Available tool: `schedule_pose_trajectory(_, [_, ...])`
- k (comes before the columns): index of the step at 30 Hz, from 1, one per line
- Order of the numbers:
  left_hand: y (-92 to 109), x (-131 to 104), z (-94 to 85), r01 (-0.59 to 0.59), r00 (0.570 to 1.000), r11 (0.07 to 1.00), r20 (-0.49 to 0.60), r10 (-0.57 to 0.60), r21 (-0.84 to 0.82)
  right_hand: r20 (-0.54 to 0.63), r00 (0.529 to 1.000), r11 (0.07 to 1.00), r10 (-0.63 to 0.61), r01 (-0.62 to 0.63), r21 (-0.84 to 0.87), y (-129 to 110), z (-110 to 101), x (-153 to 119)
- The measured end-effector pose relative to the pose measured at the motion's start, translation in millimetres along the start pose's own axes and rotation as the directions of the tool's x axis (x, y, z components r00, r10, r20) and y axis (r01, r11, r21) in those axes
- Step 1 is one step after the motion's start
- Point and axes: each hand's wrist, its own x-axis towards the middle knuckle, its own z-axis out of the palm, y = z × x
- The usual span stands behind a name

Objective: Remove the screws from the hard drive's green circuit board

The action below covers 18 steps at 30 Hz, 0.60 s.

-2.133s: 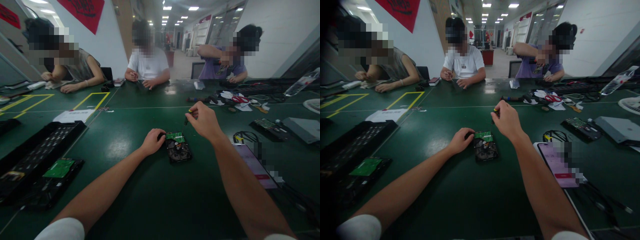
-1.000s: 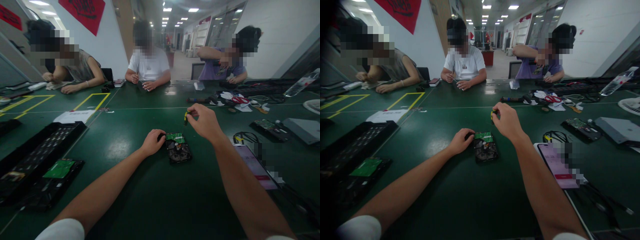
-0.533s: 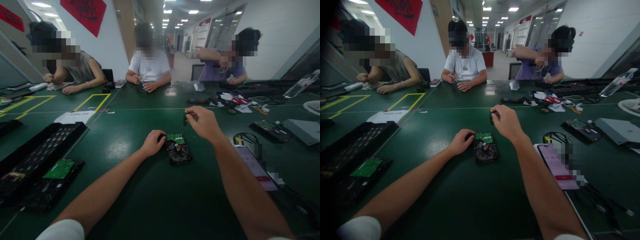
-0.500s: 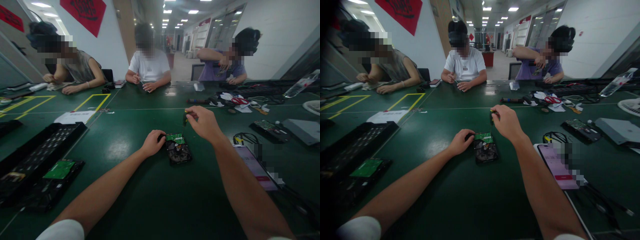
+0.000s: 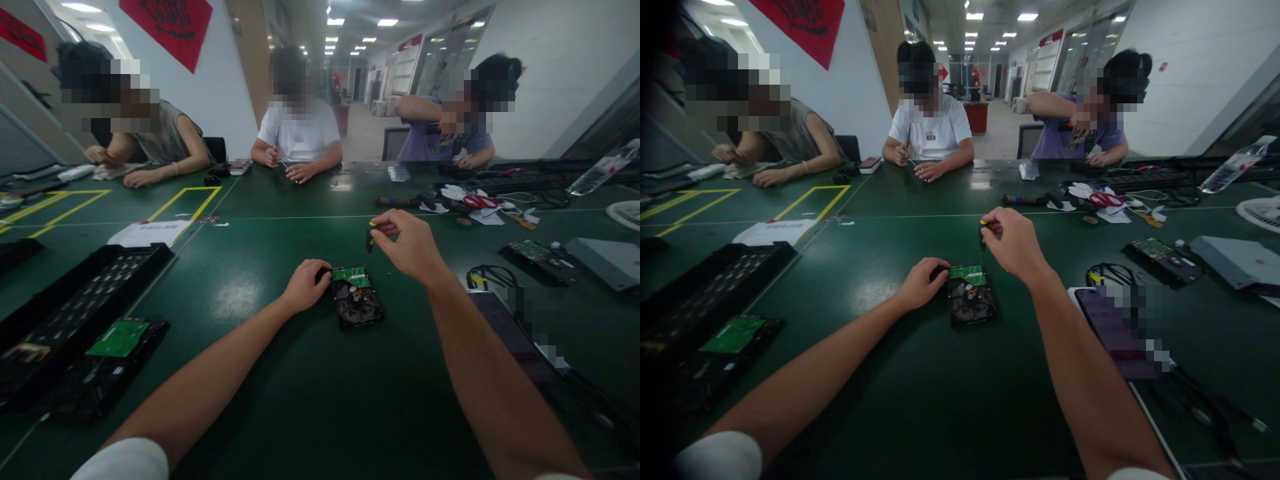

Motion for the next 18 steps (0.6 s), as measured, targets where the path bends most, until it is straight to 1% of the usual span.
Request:
schedule_pose_trajectory(9, [2.9,0.3,-0.6,-0.010,1.000,1.000,-0.012,0.010,-0.003,-0.030,0.999,1.000,0.020,-0.020,-0.007,-1.1,0.2,0.4])
schedule_pose_trajectory(15, [0.4,0.2,0.3,-0.006,1.000,1.000,-0.008,0.006,0.004,-0.026,0.998,0.998,0.062,-0.061,0.024,-5.0,-0.5,0.4])
schedule_pose_trajectory(18, [0.1,0.4,0.5,-0.009,1.000,1.000,-0.014,0.009,0.004,-0.012,0.998,0.998,0.056,-0.055,0.043,-4.1,0.5,0.1])
